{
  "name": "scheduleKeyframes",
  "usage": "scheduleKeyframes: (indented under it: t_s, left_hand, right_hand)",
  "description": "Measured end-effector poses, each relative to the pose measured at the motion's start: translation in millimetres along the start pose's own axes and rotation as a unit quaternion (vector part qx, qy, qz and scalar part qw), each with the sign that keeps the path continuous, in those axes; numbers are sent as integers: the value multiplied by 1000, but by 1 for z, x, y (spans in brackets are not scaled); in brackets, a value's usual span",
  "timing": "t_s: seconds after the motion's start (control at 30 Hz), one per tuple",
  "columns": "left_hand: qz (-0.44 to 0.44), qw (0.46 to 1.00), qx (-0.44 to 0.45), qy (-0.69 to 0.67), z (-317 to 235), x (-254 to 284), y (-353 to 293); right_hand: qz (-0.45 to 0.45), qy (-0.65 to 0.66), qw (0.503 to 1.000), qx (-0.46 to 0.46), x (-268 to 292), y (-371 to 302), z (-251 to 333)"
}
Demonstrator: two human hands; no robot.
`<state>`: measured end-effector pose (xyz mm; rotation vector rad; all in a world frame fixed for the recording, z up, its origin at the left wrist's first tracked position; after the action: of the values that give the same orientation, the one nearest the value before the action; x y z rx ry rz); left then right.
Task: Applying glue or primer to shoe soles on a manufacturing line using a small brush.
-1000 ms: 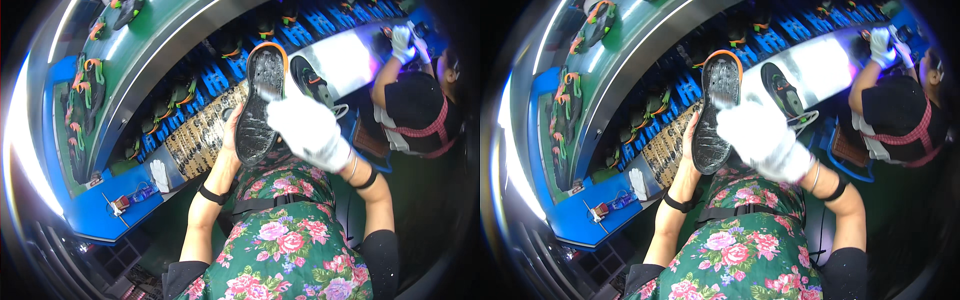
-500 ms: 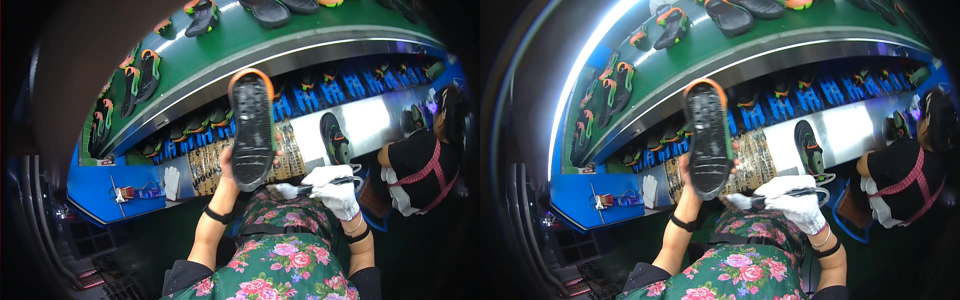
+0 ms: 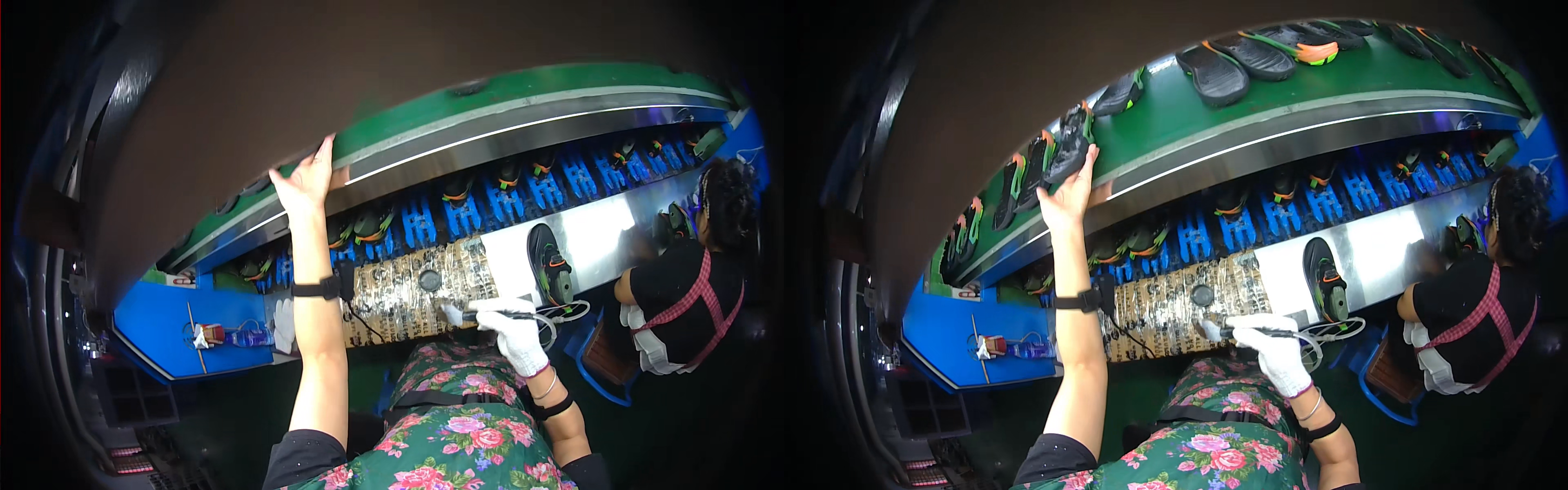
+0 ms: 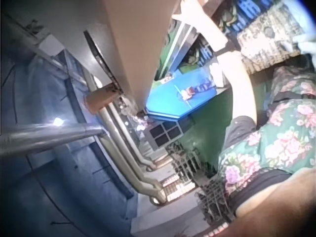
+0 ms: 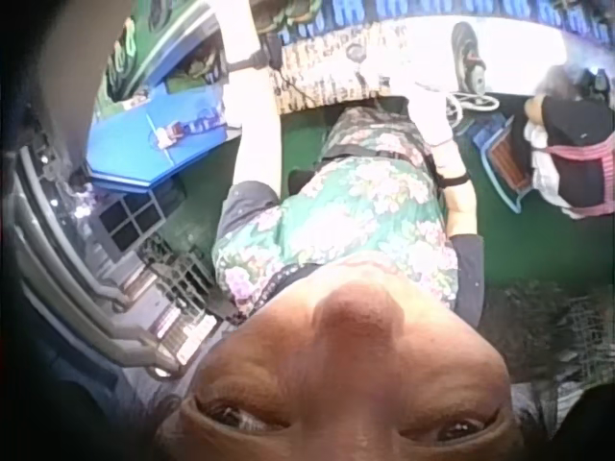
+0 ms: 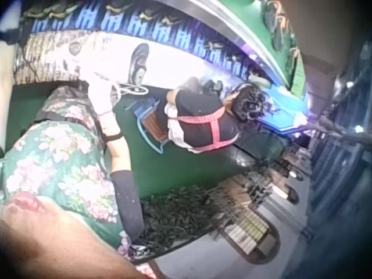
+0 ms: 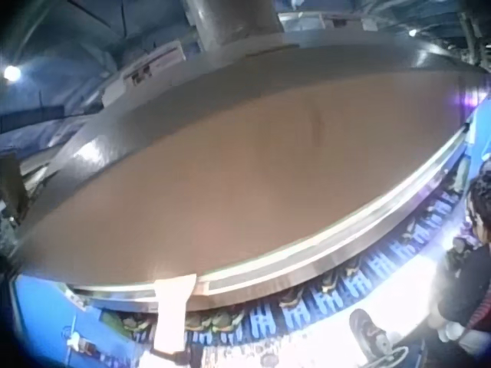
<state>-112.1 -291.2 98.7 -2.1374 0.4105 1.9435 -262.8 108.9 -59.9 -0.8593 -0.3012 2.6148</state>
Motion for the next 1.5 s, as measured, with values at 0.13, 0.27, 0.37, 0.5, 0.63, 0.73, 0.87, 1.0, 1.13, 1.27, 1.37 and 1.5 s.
scheduleKeyframes:
  t_s: [0.13,0.27,0.37,0.5,0.63,0.73,0.87,1.0,1.13,1.27,1.37,1.5]
  left_hand:
    - [-63,992,-38,-106,32,-6,-41]
    - [21,983,-3,181,54,-10,-20]
    - [176,709,-211,649,54,-41,38]
    - [269,-28,-259,927,22,-51,109]
    - [235,135,-213,939,76,-41,94]
    - [264,271,-220,899,54,-35,67]
    - [262,455,-92,846,142,-45,6]
    - [325,428,-135,832,143,-68,20]
    - [280,162,61,944,160,-129,29]
    - [370,239,25,897,234,-150,98]
    - [465,355,132,800,389,-135,108]
    - [501,291,65,813,480,-135,182]
  right_hand:
    - [-12,27,1000,1,11,-5,-5]
    - [-38,11,999,11,19,-6,0]
    - [-30,13,999,13,12,-5,-3]
    - [31,13,999,9,-9,1,-9]
    - [-4,10,1000,15,19,-7,-8]
    - [5,24,999,34,19,-12,-7]
    - [-39,20,998,49,49,-20,-1]
    - [-21,16,998,61,42,-24,9]
    - [-56,30,995,72,56,-34,18]
    - [-85,36,991,97,70,-38,21]
    - [-143,53,984,93,84,-44,30]
    - [-146,31,985,86,73,-47,36]
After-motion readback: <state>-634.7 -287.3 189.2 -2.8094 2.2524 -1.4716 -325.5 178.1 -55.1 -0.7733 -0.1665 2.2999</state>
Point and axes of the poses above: each hand's wrist, its own y-axis towards the middle knuckle, its own x-axis out of the back of the hand, z = x × y, the point moved 5 cm from there along y, towards the middle knuckle, and after that the axes turned 8 degrees about -x, right-handed, at the moved point
